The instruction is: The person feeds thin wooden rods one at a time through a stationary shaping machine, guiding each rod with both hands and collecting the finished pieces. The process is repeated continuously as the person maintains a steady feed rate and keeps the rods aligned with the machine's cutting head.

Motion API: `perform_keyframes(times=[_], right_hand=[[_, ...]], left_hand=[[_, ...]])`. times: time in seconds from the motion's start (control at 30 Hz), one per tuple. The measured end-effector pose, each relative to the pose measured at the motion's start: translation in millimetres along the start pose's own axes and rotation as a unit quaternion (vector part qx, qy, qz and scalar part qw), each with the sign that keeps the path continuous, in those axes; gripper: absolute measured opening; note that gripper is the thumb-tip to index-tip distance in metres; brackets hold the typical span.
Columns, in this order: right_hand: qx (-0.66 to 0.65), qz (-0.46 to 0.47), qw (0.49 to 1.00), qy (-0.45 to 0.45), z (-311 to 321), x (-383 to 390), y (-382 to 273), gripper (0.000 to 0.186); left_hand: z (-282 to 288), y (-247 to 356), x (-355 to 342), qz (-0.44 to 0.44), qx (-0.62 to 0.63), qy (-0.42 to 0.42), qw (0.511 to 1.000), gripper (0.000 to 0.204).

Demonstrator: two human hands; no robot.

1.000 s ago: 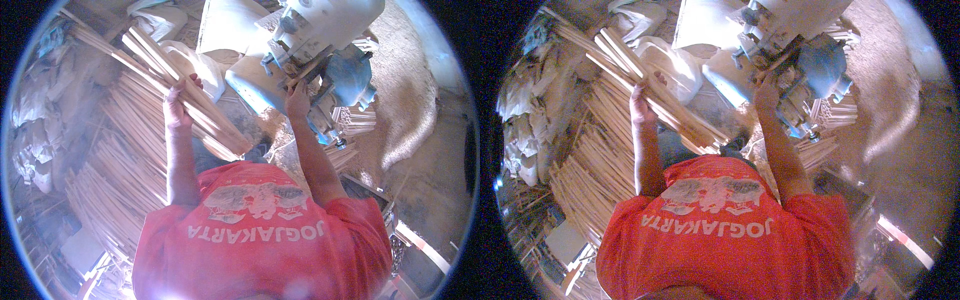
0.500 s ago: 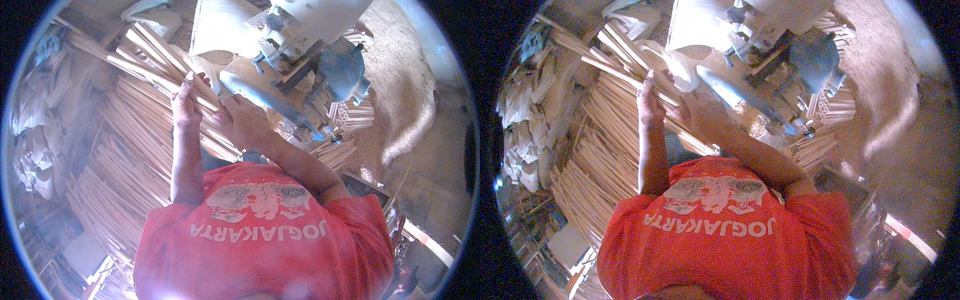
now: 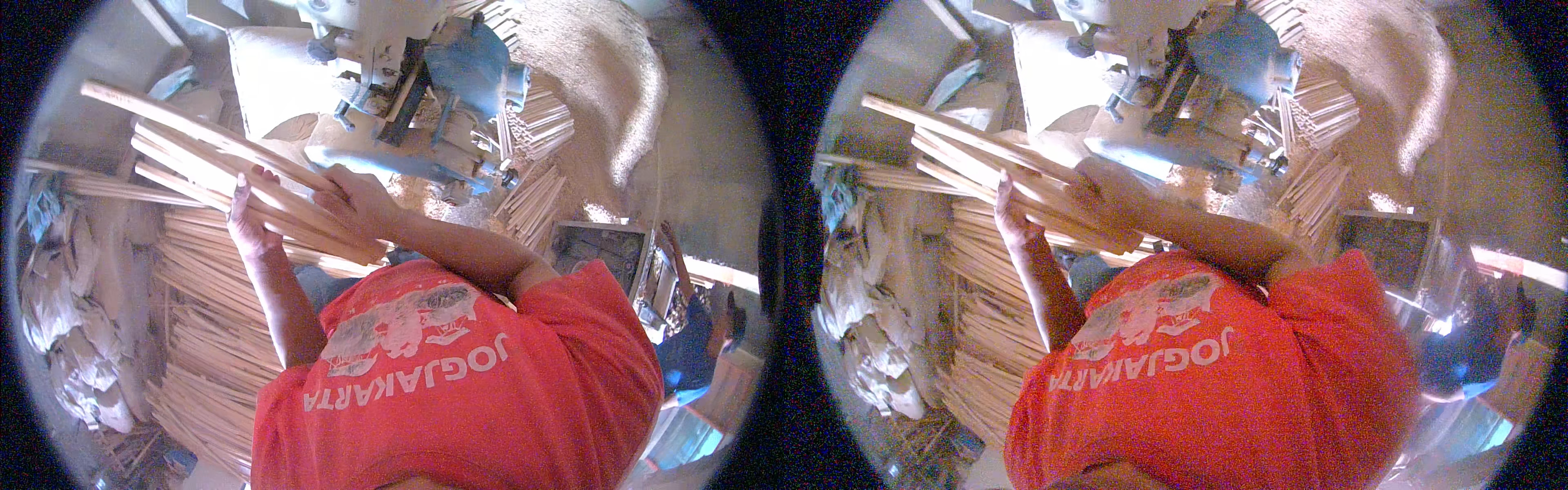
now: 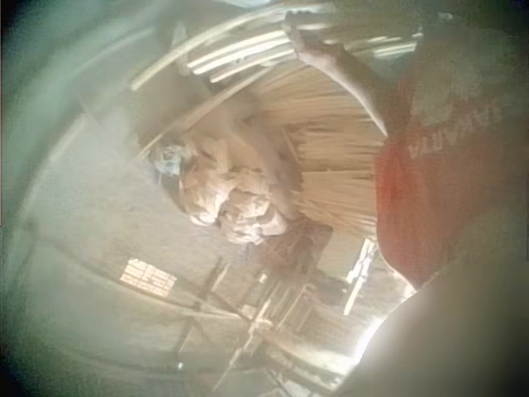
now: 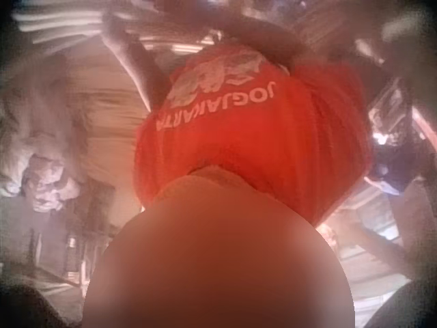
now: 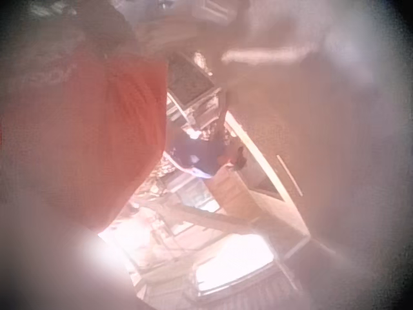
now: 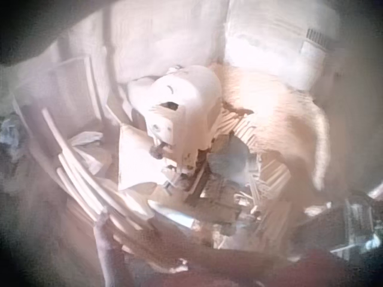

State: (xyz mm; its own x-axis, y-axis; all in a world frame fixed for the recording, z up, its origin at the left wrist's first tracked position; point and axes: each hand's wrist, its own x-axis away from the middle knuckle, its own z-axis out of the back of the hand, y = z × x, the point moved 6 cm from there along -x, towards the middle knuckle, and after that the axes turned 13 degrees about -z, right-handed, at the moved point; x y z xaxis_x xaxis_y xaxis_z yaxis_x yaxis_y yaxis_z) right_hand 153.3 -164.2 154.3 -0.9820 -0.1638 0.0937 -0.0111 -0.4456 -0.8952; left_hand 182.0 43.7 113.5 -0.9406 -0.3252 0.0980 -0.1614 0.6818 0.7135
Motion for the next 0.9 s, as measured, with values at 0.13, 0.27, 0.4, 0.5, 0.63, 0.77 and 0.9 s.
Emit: perform_keyframes(times=[0.13, 0.27, 0.4, 0.5, 0.63, 0.77, 0.9], right_hand=[[-0.021, -0.067, 0.996, 0.05, 16.7, 16.3, 43.0, 0.04], [-0.081, -0.174, 0.975, 0.115, 22.4, 38.5, 101.9, 0.041], [-0.067, -0.235, 0.953, 0.178, 15.6, 63.3, 150.1, 0.04], [-0.141, -0.246, 0.933, 0.22, -3.1, 76.7, 172.2, 0.041], [-0.163, -0.265, 0.915, 0.259, -33.9, 80.5, 193.2, 0.044], [-0.27, -0.312, 0.872, 0.264, -67.7, 79.1, 209.3, 0.049], [-0.363, -0.333, 0.829, 0.265, -87.4, 79.3, 209.3, 0.051]], left_hand=[[7.7, 13.5, -4.7, -0.027, -0.027, 0.002, 0.999, 0.057], [20.7, 26.1, -19.0, -0.022, -0.055, -0.013, 0.998, 0.063], [34.4, 39.6, -34.6, -0.033, -0.081, 0.003, 0.996, 0.062], [41.4, 52.4, -49.3, -0.042, -0.083, -0.005, 0.996, 0.061], [47.9, 62.4, -69.3, -0.013, -0.055, -0.053, 0.997, 0.057], [57.9, 64.7, -77.4, -0.003, -0.058, -0.038, 0.998, 0.052], [60.1, 64.3, -81.4, -0.034, -0.095, -0.031, 0.994, 0.053]])
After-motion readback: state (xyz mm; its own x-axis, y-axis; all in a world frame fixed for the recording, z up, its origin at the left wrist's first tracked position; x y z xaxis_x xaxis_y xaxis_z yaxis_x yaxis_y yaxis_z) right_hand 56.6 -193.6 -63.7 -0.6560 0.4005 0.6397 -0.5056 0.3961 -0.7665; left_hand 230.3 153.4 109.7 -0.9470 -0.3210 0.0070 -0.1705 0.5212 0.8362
